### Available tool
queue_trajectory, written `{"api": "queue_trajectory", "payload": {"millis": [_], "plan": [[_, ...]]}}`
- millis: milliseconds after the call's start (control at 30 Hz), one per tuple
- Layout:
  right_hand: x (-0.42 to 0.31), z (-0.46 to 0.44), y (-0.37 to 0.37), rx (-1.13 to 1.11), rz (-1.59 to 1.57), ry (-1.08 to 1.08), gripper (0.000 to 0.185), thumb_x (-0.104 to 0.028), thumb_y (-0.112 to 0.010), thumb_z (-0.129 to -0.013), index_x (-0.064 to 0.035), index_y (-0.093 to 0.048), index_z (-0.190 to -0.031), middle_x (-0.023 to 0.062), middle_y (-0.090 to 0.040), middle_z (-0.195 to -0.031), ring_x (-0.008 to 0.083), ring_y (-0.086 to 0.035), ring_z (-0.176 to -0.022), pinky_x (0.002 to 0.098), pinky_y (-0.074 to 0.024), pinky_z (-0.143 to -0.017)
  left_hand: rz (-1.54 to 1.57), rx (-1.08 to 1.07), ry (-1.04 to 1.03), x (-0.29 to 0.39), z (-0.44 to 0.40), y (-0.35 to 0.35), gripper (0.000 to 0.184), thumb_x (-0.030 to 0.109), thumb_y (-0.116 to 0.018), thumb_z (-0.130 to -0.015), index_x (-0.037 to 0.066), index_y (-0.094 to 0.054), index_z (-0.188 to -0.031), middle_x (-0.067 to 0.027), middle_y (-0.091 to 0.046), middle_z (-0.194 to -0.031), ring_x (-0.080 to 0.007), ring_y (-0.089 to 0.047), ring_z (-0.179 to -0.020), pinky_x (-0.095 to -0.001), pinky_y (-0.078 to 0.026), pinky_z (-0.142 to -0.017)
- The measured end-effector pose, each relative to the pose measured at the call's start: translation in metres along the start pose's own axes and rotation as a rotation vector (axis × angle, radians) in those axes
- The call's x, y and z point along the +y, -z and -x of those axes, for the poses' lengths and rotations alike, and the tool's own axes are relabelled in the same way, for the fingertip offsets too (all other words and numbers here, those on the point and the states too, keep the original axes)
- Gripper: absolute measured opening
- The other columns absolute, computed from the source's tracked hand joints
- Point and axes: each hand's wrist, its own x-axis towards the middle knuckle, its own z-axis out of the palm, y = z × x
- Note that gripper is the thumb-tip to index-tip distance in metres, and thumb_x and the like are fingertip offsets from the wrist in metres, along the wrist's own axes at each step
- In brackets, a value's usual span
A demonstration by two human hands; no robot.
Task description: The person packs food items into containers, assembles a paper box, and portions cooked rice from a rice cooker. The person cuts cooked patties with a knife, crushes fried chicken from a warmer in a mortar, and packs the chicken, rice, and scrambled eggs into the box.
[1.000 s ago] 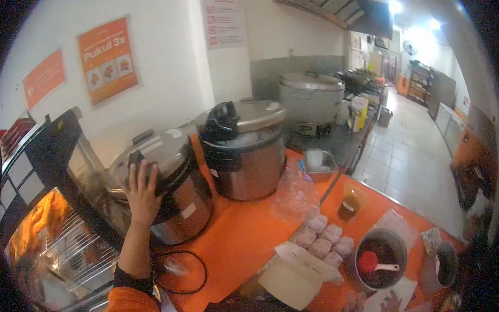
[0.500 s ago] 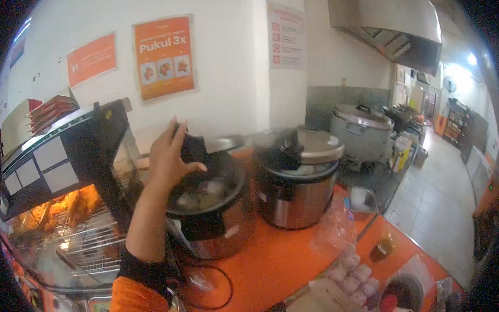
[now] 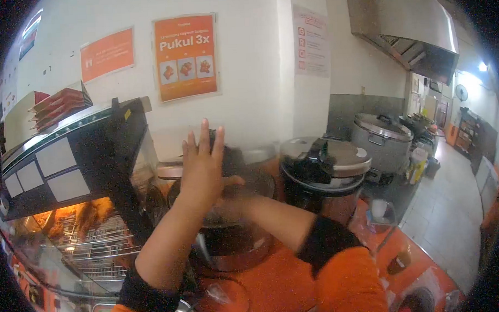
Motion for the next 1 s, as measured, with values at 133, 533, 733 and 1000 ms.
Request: {"api": "queue_trajectory", "payload": {"millis": [133, 533, 733, 1000], "plan": [[0.013, -0.056, -0.019, -0.181, 0.035, -0.119, 0.044, -0.022, -0.051, -0.084, -0.0115, -0.048, -0.127, 0.0182, -0.051, -0.121, 0.0298, -0.048, -0.113, 0.0400, -0.0398, -0.096, 0.020, -0.065, 0.016, 0.004, 0.002, 0.006, 0.103, 0.043, -0.078, -0.060, 0.009, -0.025, -0.142, -0.0215, -0.014, -0.147, -0.0488, -0.023, -0.130, -0.0564, -0.021, -0.106], [0.010, -0.038, -0.018, -0.059, -0.157, -0.108, 0.056, -0.020, -0.059, -0.080, -0.0106, -0.041, -0.132, 0.0161, -0.049, -0.125, 0.0282, -0.046, -0.117, 0.0373, -0.0383, -0.098, -0.016, -0.081, 0.013, 0.003, 0.016, 0.004, 0.102, 0.043, -0.076, -0.063, 0.009, -0.023, -0.143, -0.0218, -0.014, -0.147, -0.0502, -0.023, -0.128, -0.0549, -0.020, -0.107], [0.052, 0.066, -0.117, 0.396, -1.257, 0.150, 0.065, -0.012, -0.065, -0.074, -0.0100, -0.038, -0.133, 0.0129, -0.048, -0.125, 0.0263, -0.046, -0.118, 0.0348, -0.0384, -0.100, 0.044, -0.005, -0.015, 0.004, 0.021, -0.005, 0.105, 0.039, -0.080, -0.057, 0.009, -0.026, -0.141, -0.0253, -0.018, -0.146, -0.0443, -0.024, -0.132, -0.0543, -0.021, -0.107], [-0.052, 0.224, -0.299, 1.111, -2.759, 0.201, 0.041, -0.027, -0.046, -0.087, -0.0068, -0.047, -0.123, 0.0133, -0.054, -0.120, 0.0296, -0.051, -0.112, 0.0429, -0.0434, -0.092, 0.097, 0.021, 0.040, 0.033, 0.092, -0.038, 0.104, 0.025, -0.083, -0.058, 0.017, -0.024, -0.143, -0.0180, -0.021, -0.147, -0.0382, -0.025, -0.134, -0.0567, -0.022, -0.105]]}}
